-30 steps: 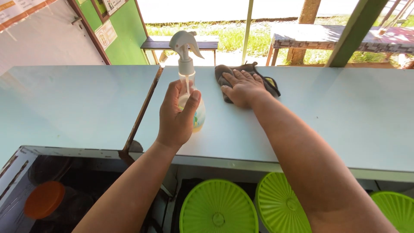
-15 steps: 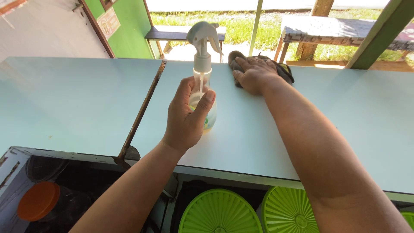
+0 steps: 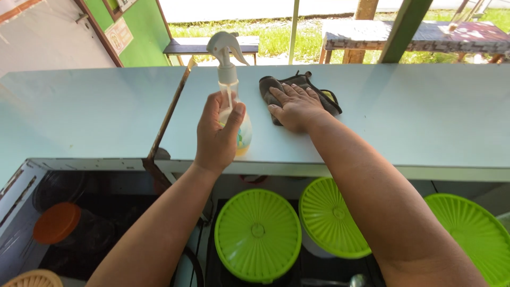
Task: The person wipes a light-colored countertop with a dark cloth while holding a spray bottle. They repeatedly spray and wipe the surface in a continuous motion across the length of the counter.
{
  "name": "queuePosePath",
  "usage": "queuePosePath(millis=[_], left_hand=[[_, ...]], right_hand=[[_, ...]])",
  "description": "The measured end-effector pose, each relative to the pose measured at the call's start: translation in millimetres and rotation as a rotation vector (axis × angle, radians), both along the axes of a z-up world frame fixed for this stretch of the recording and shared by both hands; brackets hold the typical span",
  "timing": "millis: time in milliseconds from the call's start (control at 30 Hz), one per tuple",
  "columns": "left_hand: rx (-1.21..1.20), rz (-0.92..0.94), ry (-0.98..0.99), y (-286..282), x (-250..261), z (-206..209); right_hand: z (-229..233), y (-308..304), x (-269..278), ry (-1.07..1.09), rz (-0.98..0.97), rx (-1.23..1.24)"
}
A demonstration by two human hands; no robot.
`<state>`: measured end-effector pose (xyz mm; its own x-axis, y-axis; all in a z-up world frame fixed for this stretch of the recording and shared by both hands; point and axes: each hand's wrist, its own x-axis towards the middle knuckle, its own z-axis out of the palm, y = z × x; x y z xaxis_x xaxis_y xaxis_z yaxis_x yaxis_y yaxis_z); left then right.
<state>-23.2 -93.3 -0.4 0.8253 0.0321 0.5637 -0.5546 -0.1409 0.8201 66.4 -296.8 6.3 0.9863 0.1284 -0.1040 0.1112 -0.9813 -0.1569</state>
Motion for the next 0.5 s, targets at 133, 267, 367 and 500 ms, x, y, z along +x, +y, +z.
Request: queuePosePath(millis=[133,267,367,500], left_hand=[[-0.005,0.004,-0.025,3,-26,4],[0.016,0.026,-0.062,7,-48,4],[-0.001,0.006,-0.107,8,-62,4],[0.007,0.012,-0.133,10,-73,4]], right_hand=[[-1,1,-44,-0.004,0.008,-0.003],[-4,1,-76,-0.008,0.02,-0.019],[-6,1,-99,-0.019,0.025,-0.042],[-7,2,-124,-0.055,0.04,-0.027]])
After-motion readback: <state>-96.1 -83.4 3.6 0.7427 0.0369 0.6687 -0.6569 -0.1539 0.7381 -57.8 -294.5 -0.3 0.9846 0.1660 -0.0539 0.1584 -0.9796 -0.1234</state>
